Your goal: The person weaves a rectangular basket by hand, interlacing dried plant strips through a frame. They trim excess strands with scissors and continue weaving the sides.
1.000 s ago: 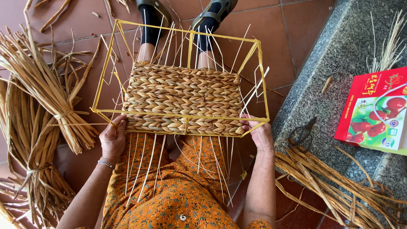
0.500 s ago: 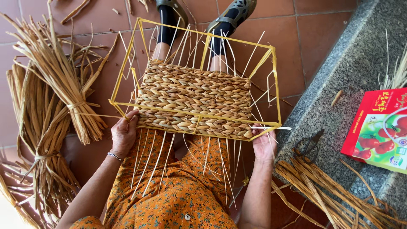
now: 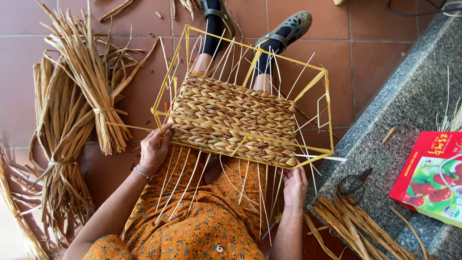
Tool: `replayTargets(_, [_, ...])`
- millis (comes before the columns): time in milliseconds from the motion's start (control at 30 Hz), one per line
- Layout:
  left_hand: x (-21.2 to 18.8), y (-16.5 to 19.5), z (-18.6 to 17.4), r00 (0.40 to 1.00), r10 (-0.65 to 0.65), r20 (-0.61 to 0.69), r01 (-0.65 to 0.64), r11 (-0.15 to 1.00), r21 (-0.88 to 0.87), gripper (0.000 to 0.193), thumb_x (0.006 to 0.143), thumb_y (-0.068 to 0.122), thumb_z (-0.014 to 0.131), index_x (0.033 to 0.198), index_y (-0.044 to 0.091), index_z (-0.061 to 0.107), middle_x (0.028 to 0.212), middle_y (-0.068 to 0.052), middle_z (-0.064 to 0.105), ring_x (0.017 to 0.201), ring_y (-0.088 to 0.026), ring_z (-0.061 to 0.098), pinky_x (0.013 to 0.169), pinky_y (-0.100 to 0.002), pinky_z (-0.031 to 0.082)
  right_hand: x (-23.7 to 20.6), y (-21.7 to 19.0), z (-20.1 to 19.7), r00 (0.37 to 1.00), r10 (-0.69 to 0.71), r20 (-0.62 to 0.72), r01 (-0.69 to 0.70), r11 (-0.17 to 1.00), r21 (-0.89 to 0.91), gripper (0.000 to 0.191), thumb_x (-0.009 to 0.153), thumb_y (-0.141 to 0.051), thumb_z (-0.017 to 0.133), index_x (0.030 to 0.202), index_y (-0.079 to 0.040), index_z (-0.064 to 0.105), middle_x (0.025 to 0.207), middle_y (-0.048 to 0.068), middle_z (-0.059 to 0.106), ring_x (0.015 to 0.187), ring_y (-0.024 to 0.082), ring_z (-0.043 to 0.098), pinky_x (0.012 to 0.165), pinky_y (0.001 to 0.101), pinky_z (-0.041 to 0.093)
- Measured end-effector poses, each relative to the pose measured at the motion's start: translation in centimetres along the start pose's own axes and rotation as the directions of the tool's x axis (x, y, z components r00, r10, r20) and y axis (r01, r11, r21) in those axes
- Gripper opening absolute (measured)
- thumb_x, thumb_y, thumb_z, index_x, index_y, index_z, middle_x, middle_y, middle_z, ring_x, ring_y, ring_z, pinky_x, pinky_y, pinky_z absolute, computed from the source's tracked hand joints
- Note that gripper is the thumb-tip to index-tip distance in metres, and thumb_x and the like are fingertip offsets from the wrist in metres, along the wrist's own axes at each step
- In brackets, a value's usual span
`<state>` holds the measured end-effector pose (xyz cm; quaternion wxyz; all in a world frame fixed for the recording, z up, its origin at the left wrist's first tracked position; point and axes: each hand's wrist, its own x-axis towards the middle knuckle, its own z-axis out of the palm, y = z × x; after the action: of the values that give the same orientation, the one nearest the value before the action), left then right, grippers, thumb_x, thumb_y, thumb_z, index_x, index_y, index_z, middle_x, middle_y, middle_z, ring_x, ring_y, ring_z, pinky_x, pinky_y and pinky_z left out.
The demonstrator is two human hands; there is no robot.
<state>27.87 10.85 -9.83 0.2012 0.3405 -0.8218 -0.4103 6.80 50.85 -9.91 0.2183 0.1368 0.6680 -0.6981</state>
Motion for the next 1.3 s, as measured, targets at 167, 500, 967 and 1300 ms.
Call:
replayTargets(167, [2.1, 0.5, -0.8, 0.995, -0.071, 0.073, 0.075, 0.996, -0.051, 0.039, 0.1, 0.018, 0.067, 0.136, 0.004, 0.06, 0.1, -0.009, 0.078, 0.079, -0.014, 0.076, 0.067, -0.026, 0.061, 0.0, -3.2, 1.4, 0.987, -0.158, -0.025, 0.157, 0.987, -0.041, 0.046, 0.107, -0.022, 0.047, 0.15, -0.008, 0.05, 0.127, 0.013, 0.066, 0.108, 0.022, 0.062, 0.091, 0.041, 0.057])
replayTargets(500, [7.4, 4.0, -2.0, 1.0, 0.001, -0.009, -0.003, 0.946, -0.325, 0.038, 0.106, 0.022, 0.062, 0.134, -0.002, 0.061, 0.115, -0.013, 0.074, 0.105, -0.014, 0.069, 0.092, -0.029, 0.056, 4.4, -8.2, 5.2, 0.933, -0.342, 0.108, 0.332, 0.937, 0.106, 0.048, 0.102, -0.034, 0.055, 0.146, -0.016, 0.049, 0.13, 0.013, 0.064, 0.101, 0.026, 0.069, 0.087, 0.0452, 0.062])
replayTargets(967, [4.8, 2.2, 0.0, 0.997, -0.062, -0.04, 0.017, 0.722, -0.691, 0.036, 0.104, 0.001, 0.057, 0.138, 0.002, 0.044, 0.118, -0.012, 0.064, 0.103, -0.014, 0.063, 0.093, -0.03, 0.056, 0.7, -8.5, 3.6, 0.795, -0.607, -0.029, 0.604, 0.794, -0.061, 0.014, 0.111, -0.009, 0.058, 0.123, -0.004, 0.062, 0.118, 0.008, 0.063, 0.102, 0.017, 0.059, 0.089, 0.0321, 0.055])
replayTargets(1300, [5.2, 6.1, 4.5, 0.993, 0.119, 0.001, -0.084, 0.711, -0.699, 0.028, 0.112, 0.009, 0.054, 0.138, 0.003, 0.046, 0.117, -0.007, 0.063, 0.105, -0.009, 0.058, 0.095, -0.025, 0.05, 1.6, -11.0, -0.9, 0.853, -0.522, -0.028, 0.508, 0.815, 0.279, 0.011, 0.11, -0.008, 0.051, 0.119, -0.006, 0.057, 0.121, 0.012, 0.062, 0.113, 0.022, 0.062, 0.104, 0.041, 0.054])
